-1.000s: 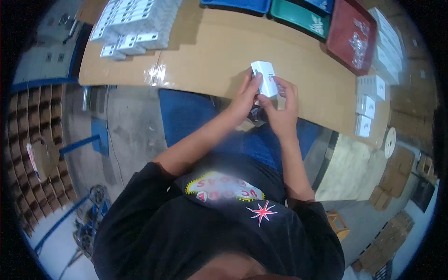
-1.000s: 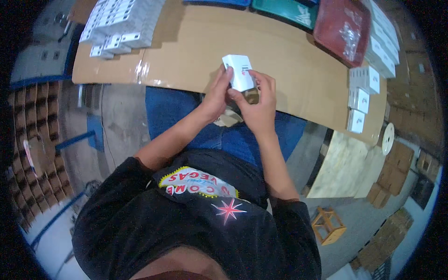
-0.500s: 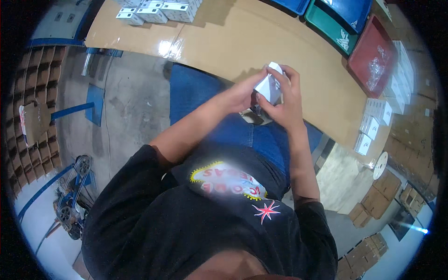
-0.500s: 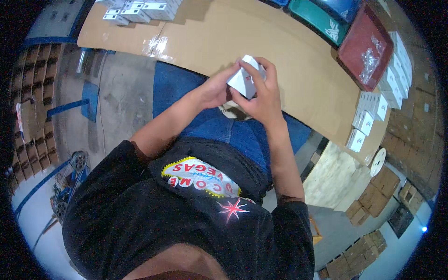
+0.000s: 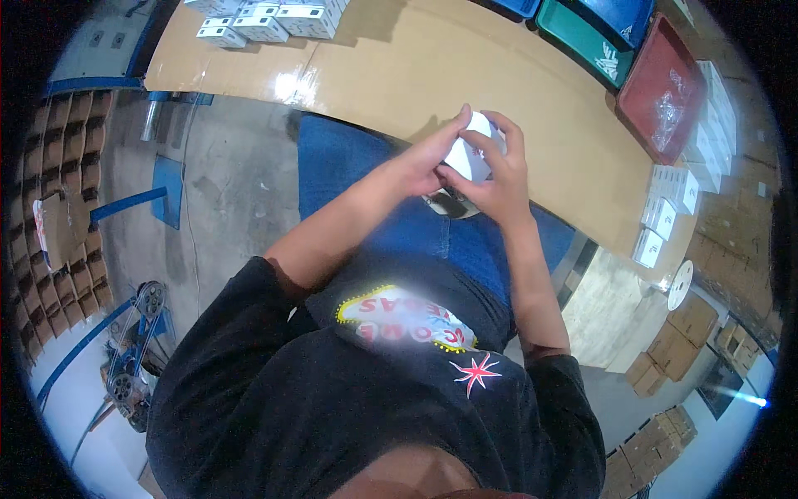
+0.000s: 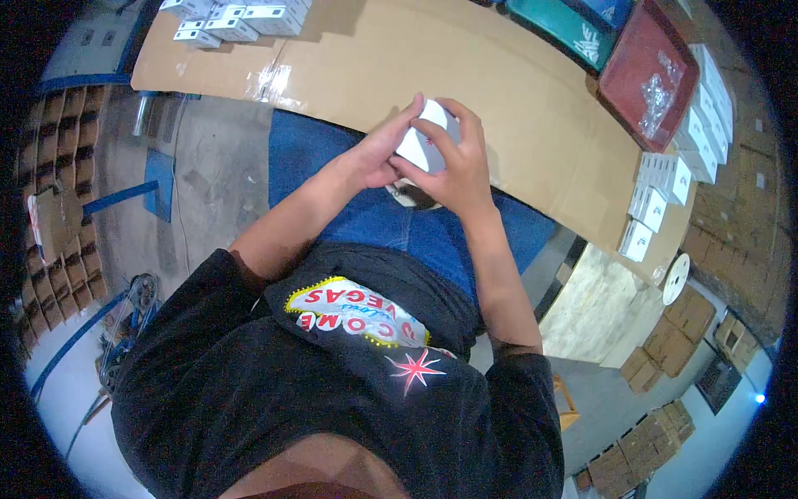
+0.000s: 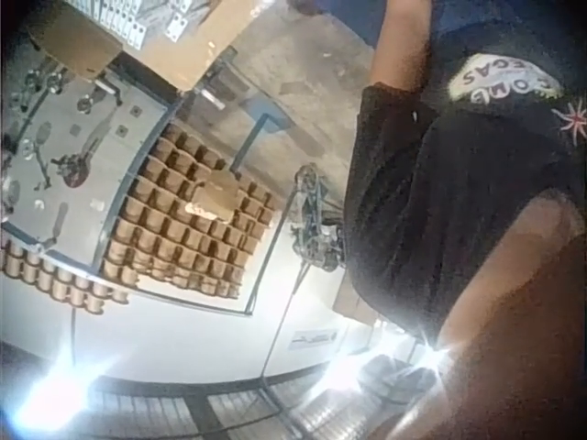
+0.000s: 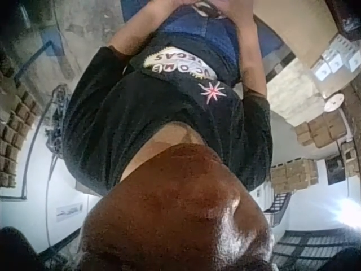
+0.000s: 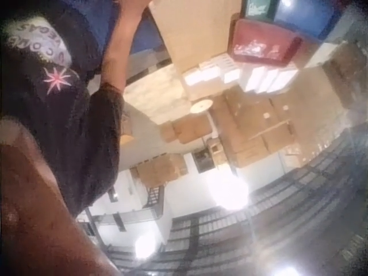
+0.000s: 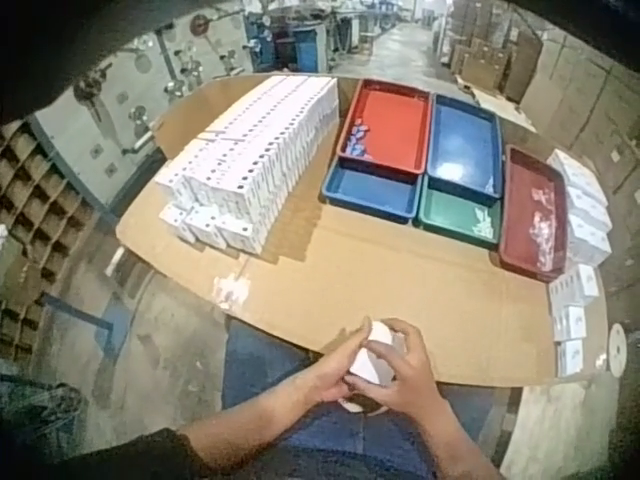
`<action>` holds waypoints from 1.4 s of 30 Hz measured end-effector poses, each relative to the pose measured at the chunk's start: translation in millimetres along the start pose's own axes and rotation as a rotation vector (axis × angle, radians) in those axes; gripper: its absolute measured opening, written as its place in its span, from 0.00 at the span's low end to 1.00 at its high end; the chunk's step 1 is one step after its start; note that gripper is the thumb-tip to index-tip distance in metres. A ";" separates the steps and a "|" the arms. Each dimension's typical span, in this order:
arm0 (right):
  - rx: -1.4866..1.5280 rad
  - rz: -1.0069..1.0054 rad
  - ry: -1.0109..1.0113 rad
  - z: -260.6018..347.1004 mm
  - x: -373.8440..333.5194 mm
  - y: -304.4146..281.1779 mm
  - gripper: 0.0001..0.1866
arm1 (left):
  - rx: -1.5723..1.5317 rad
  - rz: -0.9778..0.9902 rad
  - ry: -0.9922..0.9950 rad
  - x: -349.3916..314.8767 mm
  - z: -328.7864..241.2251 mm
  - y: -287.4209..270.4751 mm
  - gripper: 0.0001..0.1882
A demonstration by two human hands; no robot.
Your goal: The person is placing small blue plastic components into white cardboard boxes and stacking the finished boxes on a table.
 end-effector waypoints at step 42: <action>0.476 -0.568 -0.072 -11.8 23.8 -35.2 0.34 | -0.303 0.118 0.022 -17.6 -10.2 25.4 0.37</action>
Point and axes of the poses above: each hand's wrist, its own x-axis towards the middle knuckle, its own y-axis out of the palm, z = x × y, the point moved 2 cm from there along x, towards the middle knuckle, and after that the axes turned 10 degrees about -z, right-handed, at the moved point
